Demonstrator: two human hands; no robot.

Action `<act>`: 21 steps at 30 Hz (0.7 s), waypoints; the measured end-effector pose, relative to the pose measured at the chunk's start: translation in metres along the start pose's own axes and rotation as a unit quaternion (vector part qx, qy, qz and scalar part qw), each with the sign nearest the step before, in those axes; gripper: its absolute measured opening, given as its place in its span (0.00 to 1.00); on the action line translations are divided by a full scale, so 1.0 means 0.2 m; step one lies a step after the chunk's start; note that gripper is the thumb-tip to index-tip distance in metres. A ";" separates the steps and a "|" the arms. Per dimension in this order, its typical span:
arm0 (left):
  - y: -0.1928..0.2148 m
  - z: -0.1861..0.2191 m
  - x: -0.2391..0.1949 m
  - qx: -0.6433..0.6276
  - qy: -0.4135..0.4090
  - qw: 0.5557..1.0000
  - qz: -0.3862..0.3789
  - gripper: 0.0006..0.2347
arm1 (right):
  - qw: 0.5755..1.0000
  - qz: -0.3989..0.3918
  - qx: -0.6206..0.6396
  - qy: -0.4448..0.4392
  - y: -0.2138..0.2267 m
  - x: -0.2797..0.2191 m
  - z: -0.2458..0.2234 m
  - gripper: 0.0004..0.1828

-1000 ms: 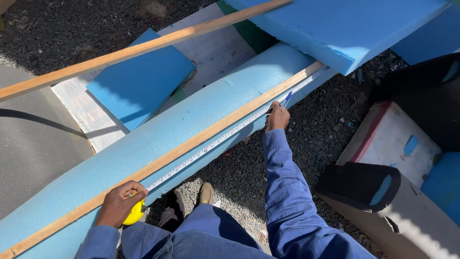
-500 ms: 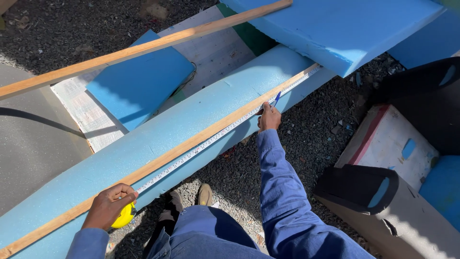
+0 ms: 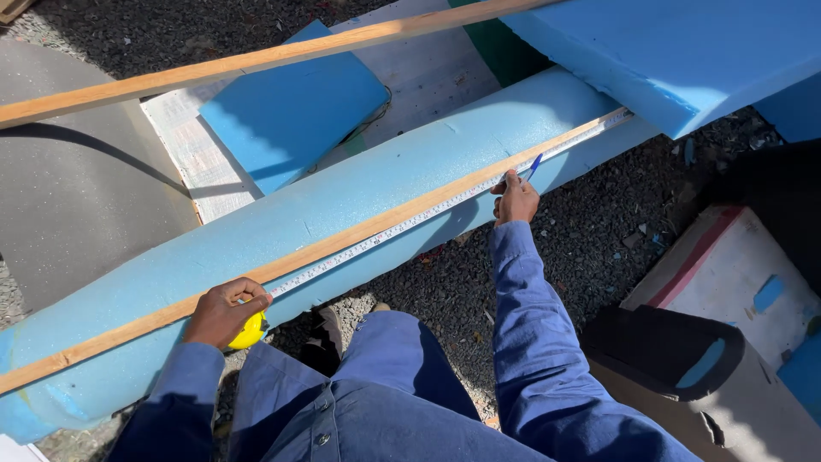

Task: The person measures a long wooden plank using a yellow tape measure and marks specific points with a blue pen. They repeatedly extend the tape measure along the plank, align it with the wood, and make small marks at various intervals. The person also uses a second wooden plank as a straight edge to guide the marking process.

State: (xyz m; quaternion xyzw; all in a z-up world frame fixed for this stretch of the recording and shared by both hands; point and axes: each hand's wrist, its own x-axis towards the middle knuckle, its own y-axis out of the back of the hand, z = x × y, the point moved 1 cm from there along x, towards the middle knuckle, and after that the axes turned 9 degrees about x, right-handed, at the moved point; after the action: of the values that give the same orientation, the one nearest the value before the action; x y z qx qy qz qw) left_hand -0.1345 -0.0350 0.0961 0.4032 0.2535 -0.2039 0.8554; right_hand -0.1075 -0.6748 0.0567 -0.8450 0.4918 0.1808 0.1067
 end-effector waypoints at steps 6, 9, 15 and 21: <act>-0.10 -0.08 0.05 -0.006 -0.037 0.998 0.058 0.06 | 1.000 -0.024 -0.003 -0.018 0.14 -0.16 0.11 0.18; -0.13 -0.20 0.21 0.000 -0.055 0.993 0.101 0.05 | 0.996 -0.073 0.034 -0.039 0.12 -0.46 0.07 0.24; -0.07 -0.42 0.25 -0.002 -0.046 0.983 0.180 0.06 | 0.977 -0.210 0.032 -0.020 0.11 -1.07 0.12 0.34; -0.02 -0.61 0.17 -0.009 -0.038 0.968 0.246 0.09 | 0.949 -0.313 -0.040 0.029 -0.09 -1.50 0.38 0.32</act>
State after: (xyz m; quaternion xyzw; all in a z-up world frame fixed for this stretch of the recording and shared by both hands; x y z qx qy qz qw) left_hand -0.1437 0.0547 0.0063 0.4371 0.1157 0.0003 0.8919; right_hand -0.2429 -0.4010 0.1115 -0.9648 0.1983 0.1330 0.1099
